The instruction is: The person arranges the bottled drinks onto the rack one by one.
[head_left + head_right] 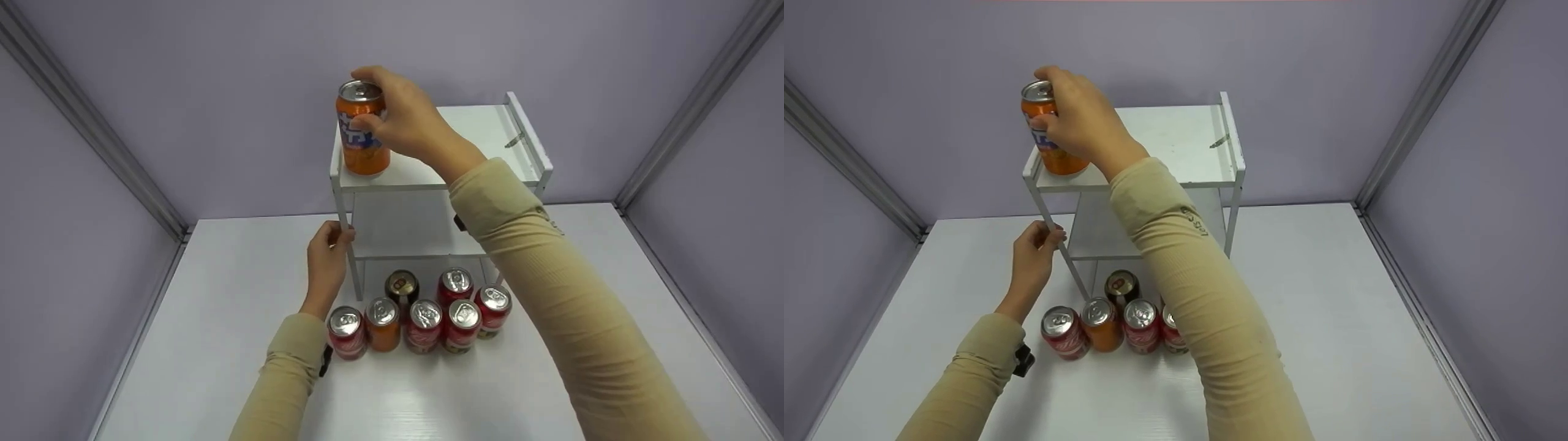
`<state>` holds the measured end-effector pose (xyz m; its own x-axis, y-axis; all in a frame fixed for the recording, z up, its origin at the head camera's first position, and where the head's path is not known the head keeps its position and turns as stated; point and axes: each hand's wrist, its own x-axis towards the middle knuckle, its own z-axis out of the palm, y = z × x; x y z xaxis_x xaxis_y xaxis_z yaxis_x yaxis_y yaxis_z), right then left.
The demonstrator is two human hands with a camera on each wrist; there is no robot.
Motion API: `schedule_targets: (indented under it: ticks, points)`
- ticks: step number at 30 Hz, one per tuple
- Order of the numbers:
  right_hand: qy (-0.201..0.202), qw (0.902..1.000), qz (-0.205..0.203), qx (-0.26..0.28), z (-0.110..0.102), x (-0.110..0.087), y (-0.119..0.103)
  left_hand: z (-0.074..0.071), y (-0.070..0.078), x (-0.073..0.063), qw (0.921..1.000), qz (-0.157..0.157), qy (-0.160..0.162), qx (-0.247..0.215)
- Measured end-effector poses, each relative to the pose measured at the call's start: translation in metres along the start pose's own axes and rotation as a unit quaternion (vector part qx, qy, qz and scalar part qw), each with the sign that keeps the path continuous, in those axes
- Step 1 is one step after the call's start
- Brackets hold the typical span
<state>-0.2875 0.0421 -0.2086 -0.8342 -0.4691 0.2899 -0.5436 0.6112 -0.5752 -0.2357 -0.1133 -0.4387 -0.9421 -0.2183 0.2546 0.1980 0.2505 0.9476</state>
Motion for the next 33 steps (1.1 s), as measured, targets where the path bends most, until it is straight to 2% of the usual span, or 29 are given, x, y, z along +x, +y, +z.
schedule_targets:
  ticks: [7,15,21,24,28,33]
  points:
    - [-0.021,0.9995,0.017,-0.014,0.002,0.003,-0.002,0.001,0.000,0.001,0.9999,-0.008,0.007,0.003]
    - [-0.023,0.9996,0.007,-0.016,0.006,0.000,-0.003,0.003,-0.002,0.002,0.9999,-0.009,0.008,0.000]
    - [-0.017,0.9993,0.004,-0.033,0.008,-0.003,-0.003,0.002,-0.002,0.003,1.0000,0.003,0.002,0.005]
    - [0.004,0.9980,-0.003,-0.062,0.008,-0.005,-0.002,0.001,-0.001,0.004,0.9999,0.009,-0.004,0.005]
    - [0.064,0.9929,-0.031,-0.095,0.008,-0.012,0.000,-0.001,-0.001,0.005,0.9999,0.011,-0.005,0.003]
    - [0.141,0.9837,-0.068,-0.089,0.008,-0.024,0.005,-0.002,-0.002,0.005,0.9999,0.013,-0.003,0.006]
